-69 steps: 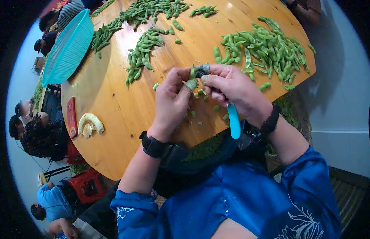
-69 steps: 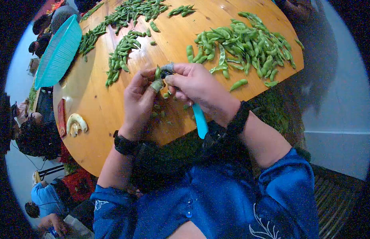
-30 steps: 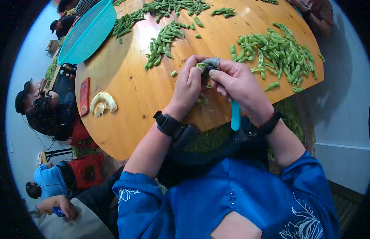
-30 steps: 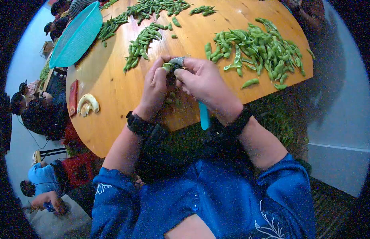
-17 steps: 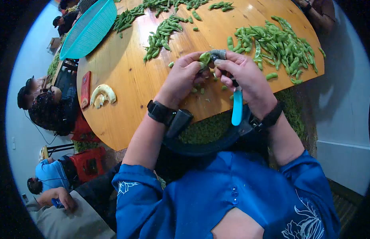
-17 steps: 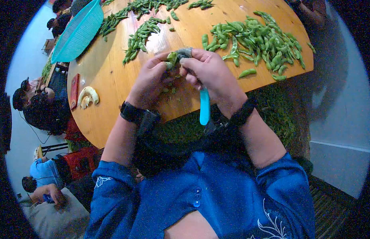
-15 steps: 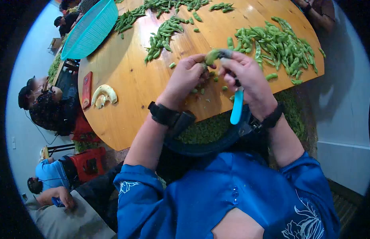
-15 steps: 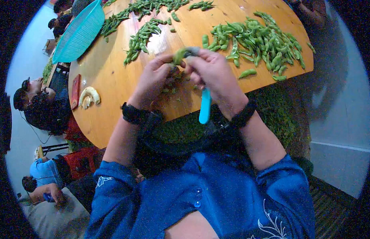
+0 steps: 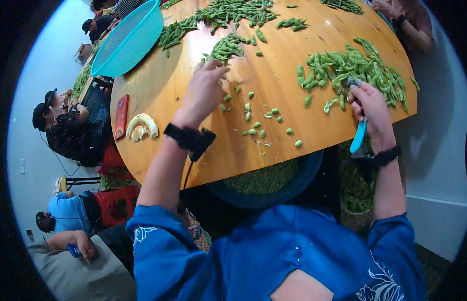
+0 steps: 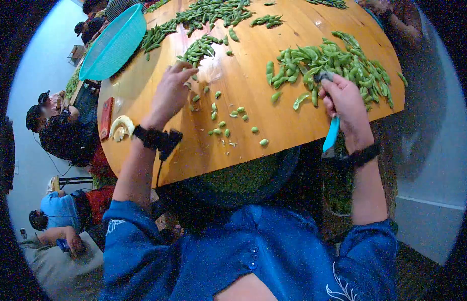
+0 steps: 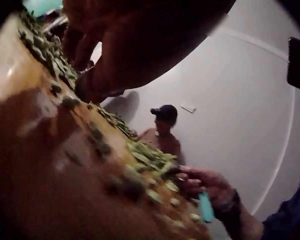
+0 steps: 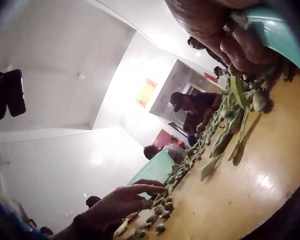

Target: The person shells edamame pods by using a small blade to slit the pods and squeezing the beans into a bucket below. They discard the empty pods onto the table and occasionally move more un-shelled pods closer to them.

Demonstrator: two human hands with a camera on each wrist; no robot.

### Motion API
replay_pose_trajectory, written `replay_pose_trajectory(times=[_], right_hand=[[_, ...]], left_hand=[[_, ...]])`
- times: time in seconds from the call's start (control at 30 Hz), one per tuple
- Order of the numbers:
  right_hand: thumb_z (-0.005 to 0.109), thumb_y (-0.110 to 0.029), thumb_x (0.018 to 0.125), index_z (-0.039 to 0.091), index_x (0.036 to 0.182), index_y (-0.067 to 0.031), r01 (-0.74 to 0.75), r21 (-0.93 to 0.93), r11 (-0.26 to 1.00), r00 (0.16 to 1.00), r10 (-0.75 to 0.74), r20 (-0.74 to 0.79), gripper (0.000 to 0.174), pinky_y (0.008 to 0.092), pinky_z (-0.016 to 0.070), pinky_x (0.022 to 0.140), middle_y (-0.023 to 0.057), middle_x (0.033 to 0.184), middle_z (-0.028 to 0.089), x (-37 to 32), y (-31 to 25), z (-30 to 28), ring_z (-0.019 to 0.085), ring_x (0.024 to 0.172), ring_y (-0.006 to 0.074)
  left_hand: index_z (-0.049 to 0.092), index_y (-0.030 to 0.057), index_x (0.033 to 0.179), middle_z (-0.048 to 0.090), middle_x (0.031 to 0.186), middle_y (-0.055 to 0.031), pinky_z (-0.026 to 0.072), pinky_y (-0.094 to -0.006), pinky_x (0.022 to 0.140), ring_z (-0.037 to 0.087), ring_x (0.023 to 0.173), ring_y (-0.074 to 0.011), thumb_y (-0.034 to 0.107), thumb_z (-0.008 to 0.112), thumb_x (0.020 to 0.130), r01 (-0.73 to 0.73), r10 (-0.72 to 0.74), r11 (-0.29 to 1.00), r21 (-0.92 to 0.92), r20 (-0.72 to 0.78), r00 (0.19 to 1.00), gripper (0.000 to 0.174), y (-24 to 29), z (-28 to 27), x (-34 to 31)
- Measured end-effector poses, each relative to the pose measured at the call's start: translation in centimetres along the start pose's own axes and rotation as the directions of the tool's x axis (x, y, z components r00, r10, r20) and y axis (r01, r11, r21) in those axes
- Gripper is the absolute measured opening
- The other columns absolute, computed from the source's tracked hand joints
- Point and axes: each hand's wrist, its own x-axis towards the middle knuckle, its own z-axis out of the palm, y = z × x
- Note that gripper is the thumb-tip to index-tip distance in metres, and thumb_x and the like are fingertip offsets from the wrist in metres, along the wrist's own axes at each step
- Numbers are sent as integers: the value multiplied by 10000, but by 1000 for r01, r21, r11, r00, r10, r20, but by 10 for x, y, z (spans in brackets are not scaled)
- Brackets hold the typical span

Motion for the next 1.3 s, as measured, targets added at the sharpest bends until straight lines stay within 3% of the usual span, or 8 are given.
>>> replay_pose_trajectory(times=[0.23, 0.33, 0.4, 0.47, 0.6, 1.0, 1.13, 1.3], right_hand=[[499, -142, 922, 582, 1115, -62, -29, -61, 998, 994, 35, 104, 225, 166, 314, 362, -31, 662, 512, -17, -7, 16, 426, 458, 8], [497, -147, 919, 581, 1129, -54, 23, -86, 996, 975, -4, 221, 245, 170, 329, 376, -30, 663, 519, -29, -19, 44, 431, 468, 10], [500, -156, 911, 601, 1078, -44, 56, -62, 996, 956, -36, 291, 225, 178, 362, 397, -25, 670, 537, -26, -15, 64, 460, 476, 16], [508, -160, 900, 617, 994, -33, 162, -114, 980, 910, -103, 401, 192, 182, 392, 421, -23, 679, 559, -19, -10, 84, 493, 485, 26], [510, -163, 896, 614, 917, -18, 92, -137, 986, 888, -19, 459, 180, 188, 418, 439, -15, 683, 571, -15, -17, 106, 515, 488, 38], [525, -131, 900, 612, 937, 2, 69, -121, 990, 874, -2, 487, 164, 183, 410, 456, -20, 692, 580, -20, -12, 115, 514, 507, 30], [527, -115, 908, 622, 973, 2, 29, -49, 998, 900, -5, 436, 164, 178, 402, 468, -23, 695, 579, -22, -18, 122, 500, 519, 30], [544, -102, 903, 617, 1072, -20, -33, -38, 999, 912, 45, 407, 201, 161, 390, 471, -35, 707, 579, -22, -11, 128, 487, 524, 16]], left_hand=[[646, 40, 943, 587, 1041, -115, 469, -399, 824, 564, 979, -306, 17, 509, 768, -6, -8, 996, 86, 161, 987, 223, -19, 3, 23], [603, 27, 950, 622, 923, -167, 501, -408, 696, 623, 794, -344, 51, 555, 828, -80, 80, 997, 14, -32, 996, 134, -4, 6, 22], [571, 20, 984, 647, 859, -144, 498, -352, 580, 630, 641, -263, 78, 537, 868, 8, -7, 995, -94, 6, 1000, 134, 19, 12, 15], [538, 15, 1030, 660, 902, -97, 466, -266, 509, 599, 582, -141, 83, 510, 898, 230, -179, 703, -673, 145, 973, 152, 44, 11, 7], [535, -19, 1083, 640, 862, -71, 449, -208, 520, 573, 606, -85, 70, 495, 927, 287, -222, 328, -900, 222, 950, 184, 75, 14, -8], [612, -1, 1129, 664, 819, -44, 492, -227, 588, 573, 636, -76, 60, 563, 898, 171, -220, 473, -864, 72, 973, 245, 81, 30, -20], [567, -2, 1156, 643, 944, -138, 509, -267, 662, 633, 765, -170, 36, 589, 847, 28, -115, 695, -719, -72, 991, 312, 83, 29, -24], [556, 5, 1121, 627, 983, -180, 514, -358, 708, 641, 848, -311, -34, 554, 795, -51, -105, 718, -694, -180, 978, 328, 75, 42, -23]])
